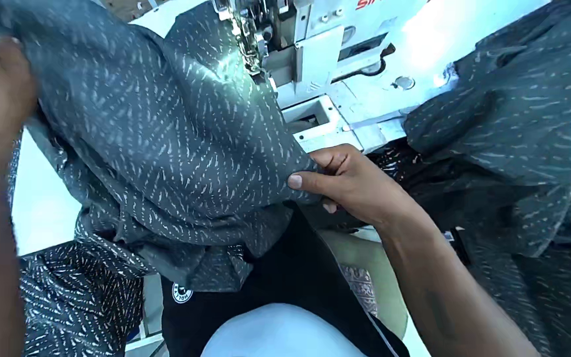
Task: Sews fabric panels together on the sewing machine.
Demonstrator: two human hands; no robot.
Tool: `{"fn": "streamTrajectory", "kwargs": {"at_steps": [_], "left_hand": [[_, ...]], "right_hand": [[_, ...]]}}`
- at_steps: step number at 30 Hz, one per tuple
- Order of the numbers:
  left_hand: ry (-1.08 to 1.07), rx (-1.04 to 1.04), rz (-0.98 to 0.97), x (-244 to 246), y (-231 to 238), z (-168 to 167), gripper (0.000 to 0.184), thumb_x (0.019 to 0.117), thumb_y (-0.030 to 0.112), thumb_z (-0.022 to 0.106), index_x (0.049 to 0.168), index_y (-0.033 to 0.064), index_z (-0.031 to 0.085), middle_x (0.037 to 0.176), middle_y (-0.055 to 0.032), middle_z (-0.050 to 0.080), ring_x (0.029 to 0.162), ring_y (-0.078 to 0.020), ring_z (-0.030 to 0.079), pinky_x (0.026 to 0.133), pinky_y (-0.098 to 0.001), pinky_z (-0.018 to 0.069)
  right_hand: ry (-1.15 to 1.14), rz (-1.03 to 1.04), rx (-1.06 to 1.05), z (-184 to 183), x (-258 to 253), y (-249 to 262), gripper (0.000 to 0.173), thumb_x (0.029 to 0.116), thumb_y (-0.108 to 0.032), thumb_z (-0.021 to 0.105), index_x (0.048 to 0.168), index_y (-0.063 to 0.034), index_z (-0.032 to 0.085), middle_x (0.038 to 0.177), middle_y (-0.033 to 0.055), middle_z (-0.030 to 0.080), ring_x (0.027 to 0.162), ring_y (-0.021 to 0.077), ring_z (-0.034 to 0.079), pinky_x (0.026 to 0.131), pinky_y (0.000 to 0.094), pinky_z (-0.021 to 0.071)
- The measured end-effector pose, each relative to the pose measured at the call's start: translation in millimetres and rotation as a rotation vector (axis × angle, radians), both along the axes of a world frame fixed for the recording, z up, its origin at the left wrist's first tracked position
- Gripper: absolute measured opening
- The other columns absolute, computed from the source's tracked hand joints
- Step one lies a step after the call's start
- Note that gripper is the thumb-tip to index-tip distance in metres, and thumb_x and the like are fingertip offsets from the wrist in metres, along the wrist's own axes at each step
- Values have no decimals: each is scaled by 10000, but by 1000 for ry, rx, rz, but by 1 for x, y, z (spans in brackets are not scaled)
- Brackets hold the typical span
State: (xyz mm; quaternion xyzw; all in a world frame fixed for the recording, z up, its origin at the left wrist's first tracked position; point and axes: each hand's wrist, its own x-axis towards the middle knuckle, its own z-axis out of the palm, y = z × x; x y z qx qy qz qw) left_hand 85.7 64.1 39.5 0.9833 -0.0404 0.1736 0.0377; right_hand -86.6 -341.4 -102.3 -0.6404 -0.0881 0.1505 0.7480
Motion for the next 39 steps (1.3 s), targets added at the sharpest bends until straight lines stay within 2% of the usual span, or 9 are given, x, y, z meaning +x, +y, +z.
{"fn": "streamTrajectory", "kwargs": {"at_steps": [2, 5, 11, 17, 22, 26, 30, 33, 39], "left_hand": [[-32, 26, -233, -54, -61, -11, 522, 1095, 279, 392, 1538, 5, 373, 1504, -291, 454, 1369, -449, 482, 1118, -619, 387], [4, -138, -609, -134, -135, -64, 414, 1036, 188, 529, 1400, -7, 560, 1380, -234, 571, 1235, -365, 579, 1016, -517, 499], [63, -531, -736, -197, -188, -117, 226, 988, 168, 647, 1159, 65, 752, 1069, -47, 681, 993, -117, 640, 843, -261, 558], [62, -566, -711, -197, -201, -117, 308, 937, 239, 756, 1164, 31, 743, 1055, -49, 667, 951, -103, 641, 809, -233, 565], [19, -616, -664, -199, -200, -121, 404, 876, 253, 828, 1163, -12, 726, 1080, -73, 641, 955, -92, 653, 822, -210, 583], [77, -793, -594, -200, -196, -124, 266, 913, 101, 770, 1131, -33, 701, 1049, -70, 703, 884, -129, 724, 775, -283, 659], [232, -1006, -459, -202, -194, -119, 145, 1026, 101, 608, 1096, 9, 696, 949, -55, 737, 782, -152, 734, 690, -310, 660], [309, -1030, -436, -204, -195, -118, 321, 986, 228, 683, 1237, 30, 653, 1061, -47, 725, 885, -143, 731, 744, -291, 650], [288, -1035, -449, -202, -197, -118, 252, 976, 152, 709, 1192, 27, 676, 976, -32, 746, 813, -125, 735, 706, -256, 646]], "right_hand": [[2, -51, 45, -8, -13, 0, 45, 934, -92, 731, 927, -50, 745, 727, 30, 698, 494, 48, 576, 430, 183, 501], [-15, -111, 67, -16, -26, -2, 68, 923, -53, 733, 984, -22, 734, 768, 43, 722, 547, 71, 633, 488, 211, 561], [-66, -93, 22, -14, -43, -5, 98, 988, -87, 662, 937, -4, 672, 683, 54, 657, 497, 96, 601, 441, 227, 536], [-101, -47, 39, -5, -52, -1, 164, 1029, -45, 488, 972, -26, 640, 675, 48, 625, 483, 110, 601, 437, 246, 557], [-45, 83, 115, 12, -59, 1, 394, 961, -13, 337, 1231, -2, 624, 910, 55, 696, 572, 82, 630, 528, 212, 571], [-190, 75, -111, 9, -63, 2, 455, 1020, -121, 398, 1445, -77, 556, 1004, -38, 740, 563, 54, 629, 467, 229, 569], [-248, 22, -233, 4, -59, 6, 425, 983, -79, 431, 1369, -69, 607, 1018, -77, 761, 517, 4, 586, 428, 197, 518], [-324, -60, -378, 4, -61, 14, 409, 949, -92, 479, 1324, -101, 640, 927, -102, 732, 550, -7, 587, 450, 189, 519], [-483, -79, -583, 0, -70, 24, 475, 924, -144, 548, 1394, -130, 615, 846, -115, 681, 615, -43, 571, 535, 163, 523]]}}
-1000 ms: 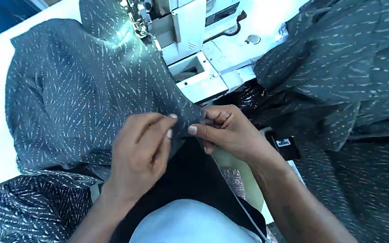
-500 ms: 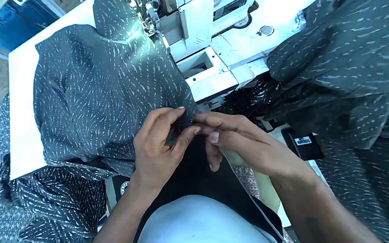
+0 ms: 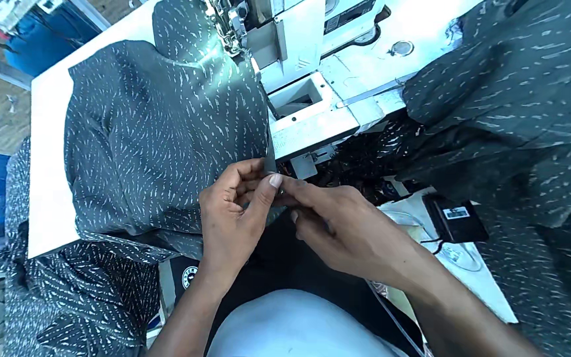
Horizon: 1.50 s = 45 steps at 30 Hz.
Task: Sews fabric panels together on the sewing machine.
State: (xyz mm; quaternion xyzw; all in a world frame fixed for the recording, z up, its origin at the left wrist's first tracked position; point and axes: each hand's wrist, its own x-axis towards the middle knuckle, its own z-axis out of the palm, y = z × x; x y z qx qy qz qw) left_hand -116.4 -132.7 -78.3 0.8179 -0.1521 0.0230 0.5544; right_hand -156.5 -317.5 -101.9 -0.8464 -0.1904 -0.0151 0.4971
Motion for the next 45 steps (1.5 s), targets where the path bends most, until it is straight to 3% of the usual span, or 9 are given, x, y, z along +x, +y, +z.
{"fn": "streamTrajectory", "kwargs": {"at_steps": [7, 14, 19, 25, 30, 33, 38, 41, 45], "left_hand": [[217, -238, 5, -1, 4, -4, 196, 1056, 140, 576, 1132, 10, 701, 950, -104, 713, 781, -188, 727, 705, -347, 655], [590, -693, 78, -2, -10, -11, 119, 943, 115, 735, 1032, 41, 761, 987, -112, 731, 814, -145, 720, 679, -314, 636], [665, -729, 140, -1, -13, -12, 130, 982, 149, 692, 1034, 47, 752, 976, -106, 718, 803, -139, 709, 661, -304, 627], [619, -758, 190, -1, -12, -13, 184, 1027, 188, 623, 1022, 45, 740, 1034, -138, 721, 875, -170, 726, 634, -301, 620], [351, -434, 94, -6, -14, -14, 268, 1004, 224, 673, 1229, 81, 646, 1113, -104, 658, 915, -199, 701, 701, -339, 646], [223, -318, 135, -7, -18, -18, 195, 948, 136, 743, 1118, 45, 711, 1029, -105, 674, 795, -205, 703, 613, -324, 648], [307, -519, 222, 1, -10, -11, 155, 1085, 215, 514, 1130, 95, 601, 962, -72, 657, 707, -136, 694, 567, -283, 620], [10, -229, 178, 3, -8, 0, 123, 1062, 155, 562, 1136, 81, 627, 891, -23, 626, 561, -83, 561, 444, -194, 497], [-293, 124, 43, -5, -8, -2, 203, 946, 74, 726, 1140, 18, 708, 1050, -45, 704, 765, -84, 684, 614, -228, 615]], "right_hand": [[48, -4, 275, -8, 5, -4, 343, 954, -89, 552, 1259, -134, 703, 941, -87, 747, 651, 0, 647, 532, 185, 564], [149, -77, 547, -16, 45, 3, 387, 992, -383, 655, 1195, -54, 663, 982, 9, 710, 847, 93, 695, 727, 240, 606], [219, -83, 608, -17, 50, 9, 235, 921, -149, 763, 1110, -33, 686, 909, 49, 725, 788, 120, 708, 722, 249, 621], [126, -173, 690, -28, 51, 11, 91, 1001, -91, 650, 1000, -11, 694, 815, 47, 687, 691, 104, 654, 652, 246, 585], [176, -245, 800, -27, 46, 18, 91, 945, -37, 711, 1010, 17, 744, 879, 83, 736, 742, 122, 692, 699, 252, 611], [159, -278, 845, -25, 40, 23, 70, 915, 1, 730, 980, 28, 731, 861, 91, 722, 723, 119, 681, 686, 243, 607], [241, -326, 917, -32, 40, 18, 71, 1034, -130, 591, 1000, -71, 609, 781, 22, 604, 657, 83, 573, 631, 235, 523], [357, -262, 927, -27, 40, 12, 161, 989, -65, 629, 1148, -40, 620, 856, 59, 653, 714, 99, 619, 654, 234, 544], [419, -170, 899, -17, 32, 5, 301, 891, 38, 712, 1189, 5, 679, 953, 117, 715, 785, 145, 693, 735, 268, 613]]}}
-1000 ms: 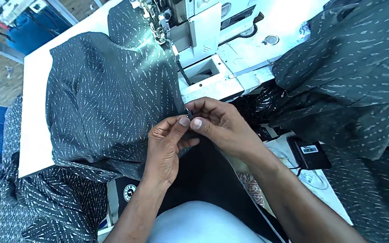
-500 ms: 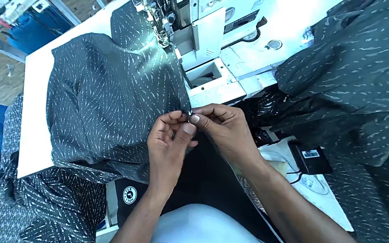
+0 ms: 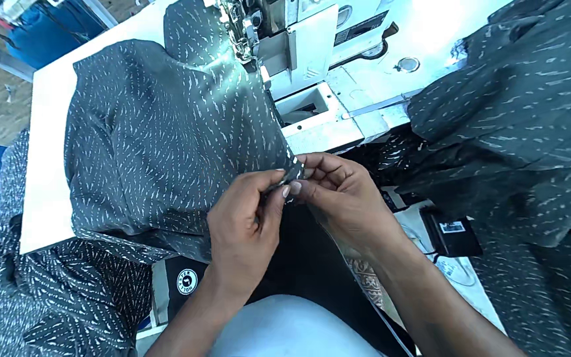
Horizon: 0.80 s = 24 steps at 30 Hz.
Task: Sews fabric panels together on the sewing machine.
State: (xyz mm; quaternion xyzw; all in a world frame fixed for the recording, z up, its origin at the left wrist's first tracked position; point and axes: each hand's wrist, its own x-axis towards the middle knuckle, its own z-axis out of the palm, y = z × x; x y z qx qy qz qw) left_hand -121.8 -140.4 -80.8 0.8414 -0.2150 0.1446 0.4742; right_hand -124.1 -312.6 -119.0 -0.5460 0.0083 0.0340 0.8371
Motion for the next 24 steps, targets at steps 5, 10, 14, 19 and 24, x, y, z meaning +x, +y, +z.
{"fn": "streamTrajectory", "kwargs": {"at_steps": [5, 10, 14, 19, 24], "left_hand": [[-134, 197, 44, -4, -3, -10, 121, 911, 58, 732, 1018, 56, 789, 1032, -43, 724, 901, -100, 676, 741, -226, 586], [-184, 297, 59, -7, -7, -7, 191, 918, 95, 742, 1101, 64, 790, 954, -35, 673, 836, -79, 641, 689, -196, 553], [-195, 327, 66, -9, -11, -8, 223, 917, 108, 744, 1132, 63, 784, 951, -36, 674, 840, -88, 638, 685, -202, 544], [-111, 227, 28, -11, -13, -10, 241, 930, 95, 730, 1162, 45, 768, 989, -27, 679, 853, -63, 644, 700, -192, 563], [-60, 180, 18, -10, -11, -9, 254, 933, 106, 730, 1179, 52, 763, 1002, -10, 679, 856, -52, 645, 704, -193, 572]], "right_hand": [[-24, -28, 8, -1, -6, 0, 171, 941, 18, 680, 1108, 35, 713, 918, 130, 735, 771, 163, 724, 724, 309, 642], [-52, -47, -10, 1, -10, -2, 181, 957, 17, 661, 1127, 50, 713, 933, 136, 745, 795, 171, 738, 755, 317, 648], [-79, -66, -21, 2, -13, -4, 190, 958, 36, 646, 1135, 61, 710, 930, 126, 747, 793, 155, 738, 757, 298, 647], [-60, -50, 0, 2, -14, -6, 193, 965, 32, 615, 1126, 45, 720, 906, 113, 740, 772, 138, 727, 745, 275, 638], [-50, -53, -10, 3, -14, -5, 192, 971, 43, 608, 1125, 39, 721, 883, 109, 736, 741, 134, 723, 713, 268, 638]]}}
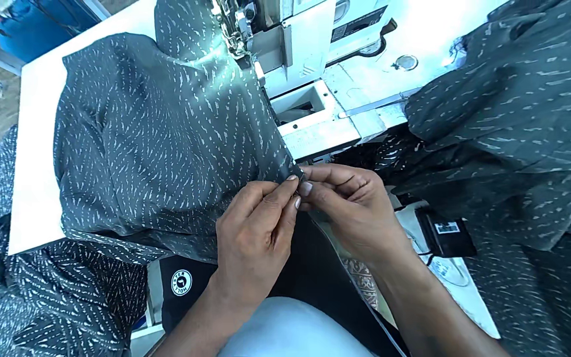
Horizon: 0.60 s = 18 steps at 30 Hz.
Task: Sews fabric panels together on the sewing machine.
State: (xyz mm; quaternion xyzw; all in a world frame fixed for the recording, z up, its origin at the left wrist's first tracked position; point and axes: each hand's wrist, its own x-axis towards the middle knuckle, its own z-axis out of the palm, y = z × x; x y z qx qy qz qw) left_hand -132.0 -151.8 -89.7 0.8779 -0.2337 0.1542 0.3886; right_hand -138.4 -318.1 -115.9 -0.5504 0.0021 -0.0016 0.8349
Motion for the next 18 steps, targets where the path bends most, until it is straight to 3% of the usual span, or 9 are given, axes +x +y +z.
{"fn": "streamTrajectory", "kwargs": {"at_steps": [3, 6, 8, 9, 11, 14, 18], "left_hand": [[77, -37, -12, -3, 0, -1, 298, 940, 130, 727, 1230, 66, 741, 1030, -7, 653, 804, -37, 627, 634, -181, 564], [507, -326, -84, 2, 3, 9, 338, 975, 137, 677, 1310, 99, 699, 1070, -18, 651, 709, -86, 645, 541, -219, 588], [766, -482, -135, 18, 14, 25, 361, 1007, 146, 629, 1365, 107, 644, 1054, -71, 693, 748, -184, 686, 586, -310, 614], [740, -481, -125, 27, 21, 32, 360, 1020, 149, 603, 1379, 119, 622, 1056, -77, 709, 777, -198, 702, 621, -325, 623], [406, -294, -53, 48, 35, 50, 323, 1031, 146, 580, 1348, 102, 627, 1098, -30, 713, 879, -158, 707, 729, -302, 629], [-9, 40, 23, 94, 54, 71, 312, 1060, 226, 528, 1280, 54, 668, 1220, -51, 677, 1097, -147, 656, 927, -346, 572], [44, 349, 97, 124, 47, 67, 425, 1094, 328, 374, 1340, 127, 657, 1400, -39, 603, 1307, -225, 522, 1080, -460, 426]], "right_hand": [[-21, 20, 8, 0, -1, -1, 190, 993, -72, 640, 1139, 13, 727, 894, 102, 727, 738, 135, 703, 698, 271, 628], [-8, 19, 6, -1, 10, -1, 339, 888, -269, 811, 1144, -57, 745, 861, 65, 728, 701, 100, 681, 645, 230, 600], [85, 70, 101, -6, 23, -1, 334, 863, -179, 822, 1166, -62, 741, 862, 90, 721, 708, 107, 677, 660, 244, 601], [144, 128, 166, -8, 29, -3, 330, 868, -146, 804, 1180, -61, 735, 892, 108, 723, 731, 115, 681, 678, 260, 601], [188, 202, 177, -10, 36, -10, 280, 905, -142, 748, 1173, -61, 740, 934, 128, 730, 772, 133, 696, 711, 284, 606], [113, 111, -85, -10, 42, -16, 144, 942, -157, 635, 964, -103, 766, 799, 54, 706, 655, 99, 642, 583, 255, 551], [59, 216, 21, -4, 45, -25, 148, 951, -203, 640, 920, -108, 749, 775, 55, 691, 633, 85, 642, 559, 241, 557]]}}
